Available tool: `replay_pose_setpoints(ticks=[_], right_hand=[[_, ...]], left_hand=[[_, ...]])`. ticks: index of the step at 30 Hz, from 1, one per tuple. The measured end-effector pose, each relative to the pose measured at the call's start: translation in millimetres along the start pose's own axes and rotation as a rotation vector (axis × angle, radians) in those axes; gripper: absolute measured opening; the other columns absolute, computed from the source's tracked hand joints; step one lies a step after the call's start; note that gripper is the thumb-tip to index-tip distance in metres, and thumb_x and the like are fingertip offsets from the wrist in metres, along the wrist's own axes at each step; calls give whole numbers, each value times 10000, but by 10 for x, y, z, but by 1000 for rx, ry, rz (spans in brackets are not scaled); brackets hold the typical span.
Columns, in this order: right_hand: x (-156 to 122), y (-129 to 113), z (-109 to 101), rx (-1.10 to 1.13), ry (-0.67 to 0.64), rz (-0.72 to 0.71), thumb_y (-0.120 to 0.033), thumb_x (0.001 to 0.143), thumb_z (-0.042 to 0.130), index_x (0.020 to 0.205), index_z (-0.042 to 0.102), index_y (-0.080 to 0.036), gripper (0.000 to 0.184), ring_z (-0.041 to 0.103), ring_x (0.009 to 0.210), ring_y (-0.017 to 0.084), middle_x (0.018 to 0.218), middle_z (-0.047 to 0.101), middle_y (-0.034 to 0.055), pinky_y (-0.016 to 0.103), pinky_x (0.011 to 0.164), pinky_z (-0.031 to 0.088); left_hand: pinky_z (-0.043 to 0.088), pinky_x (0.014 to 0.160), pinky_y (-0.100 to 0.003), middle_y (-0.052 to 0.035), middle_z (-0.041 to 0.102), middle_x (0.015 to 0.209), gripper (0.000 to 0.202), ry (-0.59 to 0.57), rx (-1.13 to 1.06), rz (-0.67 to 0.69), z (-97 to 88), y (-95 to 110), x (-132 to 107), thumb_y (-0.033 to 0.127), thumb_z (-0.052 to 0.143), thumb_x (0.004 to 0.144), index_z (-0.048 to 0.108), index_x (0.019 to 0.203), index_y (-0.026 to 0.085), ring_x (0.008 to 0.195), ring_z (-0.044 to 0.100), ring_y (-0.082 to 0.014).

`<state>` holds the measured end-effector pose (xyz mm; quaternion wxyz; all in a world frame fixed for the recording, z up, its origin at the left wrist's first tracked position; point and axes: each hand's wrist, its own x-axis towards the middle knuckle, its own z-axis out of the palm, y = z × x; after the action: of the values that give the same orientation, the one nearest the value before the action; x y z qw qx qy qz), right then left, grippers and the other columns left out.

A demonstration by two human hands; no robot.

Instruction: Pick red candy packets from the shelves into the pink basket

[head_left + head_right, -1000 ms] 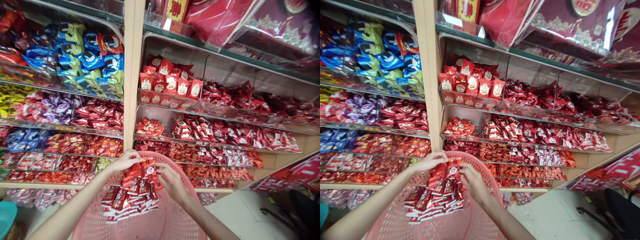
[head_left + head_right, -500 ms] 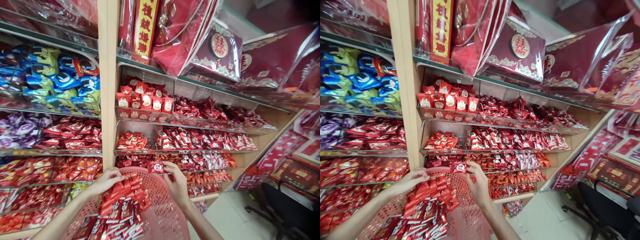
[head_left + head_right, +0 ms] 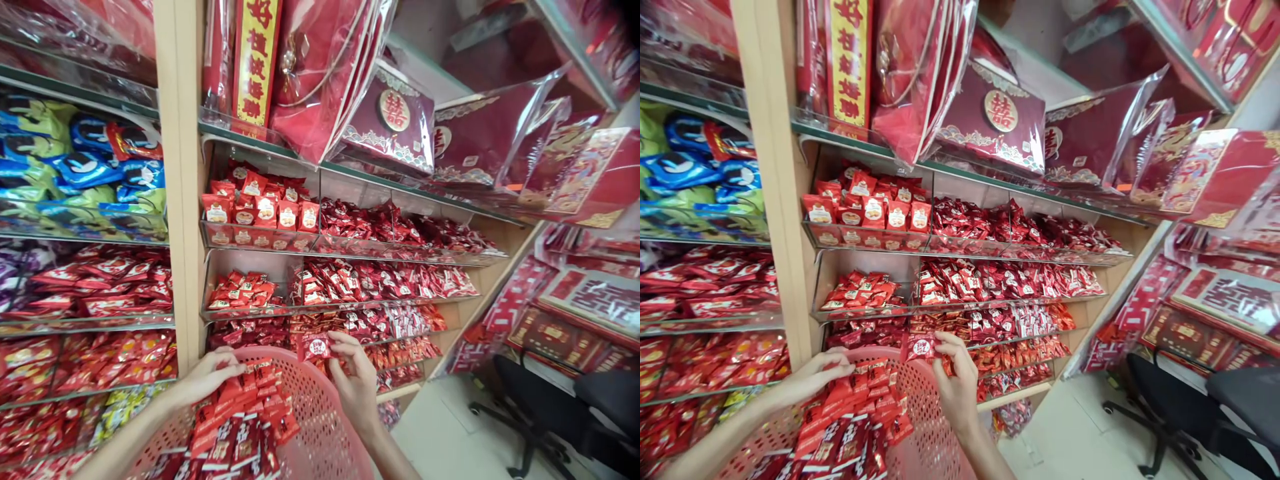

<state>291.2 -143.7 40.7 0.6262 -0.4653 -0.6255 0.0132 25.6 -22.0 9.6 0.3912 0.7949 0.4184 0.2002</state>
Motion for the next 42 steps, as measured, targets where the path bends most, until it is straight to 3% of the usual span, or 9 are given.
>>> replay_pose_setpoints(ticks=[6, 19, 23, 28, 31, 35, 37, 42], right_hand=[[120, -83, -36, 15, -14, -46, -109, 819, 465, 876, 543, -199, 132, 564, 1028, 182, 1074, 595, 103, 362, 847, 475], [144, -146, 143, 119, -129, -61, -101, 811, 459, 876, 579, -206, 171, 567, 999, 186, 1105, 579, 111, 323, 759, 489], [132, -182, 231, 242, -174, 61, -140, 812, 472, 856, 584, -197, 133, 584, 959, 176, 1076, 596, 110, 316, 765, 495], [-49, -146, 560, 438, -509, 342, -144, 750, 508, 767, 589, -192, 95, 615, 822, 147, 906, 648, 43, 287, 725, 499], [-165, -34, 828, 447, -625, 478, -140, 705, 538, 713, 588, -185, 68, 588, 686, 116, 769, 628, 3, 225, 604, 464], [-200, 140, 1123, 451, -618, 621, -171, 668, 594, 670, 566, -167, 29, 440, 459, 59, 547, 514, -53, 169, 445, 328], [-194, 200, 1219, 485, -558, 675, -220, 654, 632, 649, 546, -163, 103, 427, 432, 54, 516, 497, -60, 175, 442, 328], [-212, 253, 1321, 515, -521, 703, -292, 634, 662, 672, 552, -160, 175, 491, 433, 85, 469, 496, -57, 193, 449, 367]], left_hand=[[384, 778, -258, 7, 549, 774, 428, 10, -5, 5, 45, 42, 25, 581, 492, 728, 537, 614, 170, 812, 524, -184], [385, 807, -267, -15, 565, 856, 396, 41, -54, 5, -11, 47, -101, 538, 480, 749, 576, 634, 171, 868, 531, -200], [387, 802, -261, -9, 558, 839, 425, 29, -53, 7, -3, -33, -67, 569, 467, 755, 564, 637, 173, 856, 530, -195], [381, 797, -256, -4, 566, 829, 444, -8, -51, 20, 26, -39, -3, 590, 462, 756, 594, 677, 173, 851, 524, -190], [381, 792, -254, -8, 576, 840, 424, -20, -52, 56, 44, -27, 42, 558, 450, 774, 628, 703, 179, 852, 521, -185], [335, 909, -281, -9, 615, 840, 362, -33, -75, 90, 65, -94, 129, 434, 414, 804, 664, 694, 197, 958, 502, -198], [287, 971, -291, -7, 641, 904, 334, -27, -93, 71, 77, -183, 184, 383, 406, 791, 680, 703, 212, 1041, 480, -208], [364, 899, -299, -21, 642, 901, 327, 10, -143, 49, 95, -387, 260, 432, 429, 751, 661, 742, 202, 938, 532, -218]])
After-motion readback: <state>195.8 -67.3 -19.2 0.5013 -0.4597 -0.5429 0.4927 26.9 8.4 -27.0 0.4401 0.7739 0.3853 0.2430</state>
